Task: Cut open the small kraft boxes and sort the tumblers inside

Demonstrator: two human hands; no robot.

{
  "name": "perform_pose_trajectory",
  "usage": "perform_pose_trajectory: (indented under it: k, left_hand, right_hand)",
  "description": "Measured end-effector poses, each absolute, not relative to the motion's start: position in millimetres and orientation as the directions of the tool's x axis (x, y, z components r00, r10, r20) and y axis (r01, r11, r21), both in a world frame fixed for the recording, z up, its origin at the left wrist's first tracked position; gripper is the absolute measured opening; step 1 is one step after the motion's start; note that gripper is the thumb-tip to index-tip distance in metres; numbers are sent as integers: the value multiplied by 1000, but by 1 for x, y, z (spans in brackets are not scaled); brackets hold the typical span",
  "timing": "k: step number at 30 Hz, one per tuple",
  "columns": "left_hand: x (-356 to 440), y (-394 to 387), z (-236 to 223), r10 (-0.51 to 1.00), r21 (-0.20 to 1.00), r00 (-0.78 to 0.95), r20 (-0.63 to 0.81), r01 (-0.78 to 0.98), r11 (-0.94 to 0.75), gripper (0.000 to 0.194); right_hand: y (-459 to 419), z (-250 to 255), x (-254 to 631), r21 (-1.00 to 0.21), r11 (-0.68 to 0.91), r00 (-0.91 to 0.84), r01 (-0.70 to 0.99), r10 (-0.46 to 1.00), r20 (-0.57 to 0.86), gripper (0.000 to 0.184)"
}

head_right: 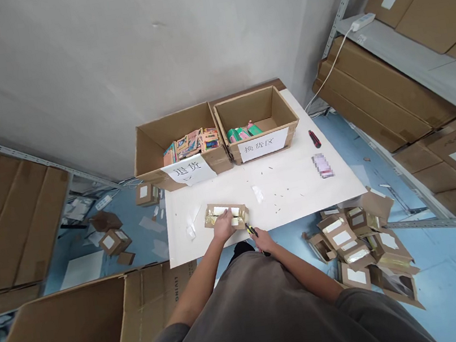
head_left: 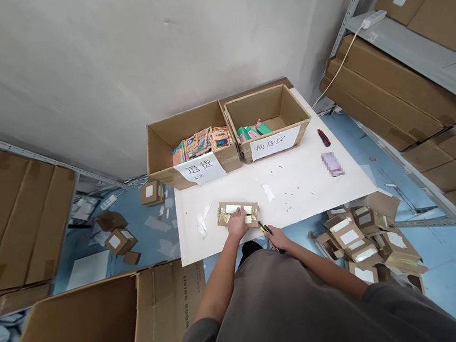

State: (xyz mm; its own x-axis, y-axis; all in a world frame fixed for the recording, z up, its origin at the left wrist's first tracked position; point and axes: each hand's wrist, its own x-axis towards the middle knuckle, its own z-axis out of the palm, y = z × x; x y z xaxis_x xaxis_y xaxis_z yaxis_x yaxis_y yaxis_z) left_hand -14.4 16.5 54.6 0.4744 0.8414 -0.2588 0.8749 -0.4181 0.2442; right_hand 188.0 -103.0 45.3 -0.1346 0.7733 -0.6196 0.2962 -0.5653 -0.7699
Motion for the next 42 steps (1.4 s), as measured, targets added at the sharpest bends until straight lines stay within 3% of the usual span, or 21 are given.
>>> perform_pose_trajectory:
  k: [6,15,22,28,37,42]
  left_hand:
    - [-14,15,59,838,236,480,-260,873,-427,97]
    - [-9,18,64,833,228,470,-292,880,-417,88]
    - [-10,16,76,818,238,504,-276,861,-450,55]
    - [-10,15,81,803,209,521,-288,853,-478,42]
    - [-10,15,86,792,224,517,-324,855,-467,46]
    - [-10,15,85,795,231,516,-320,856,-463,54]
  right_hand:
    - [-91,52,189,-760,-582,-42,289,785,-618,23]
    - [-92,55,190,-745,-572,-127,343,758,-640,22]
    - [-83,60,196,-763,-575,-60,295,786,-616,22]
    - [-80,57,186,-762,-534,-109,365,789,-605,12]
    - [-88,56,193,-737,-522,-146,430,765,-627,16]
    - [-88,51,206,-765,-553,-56,329,798,-601,24]
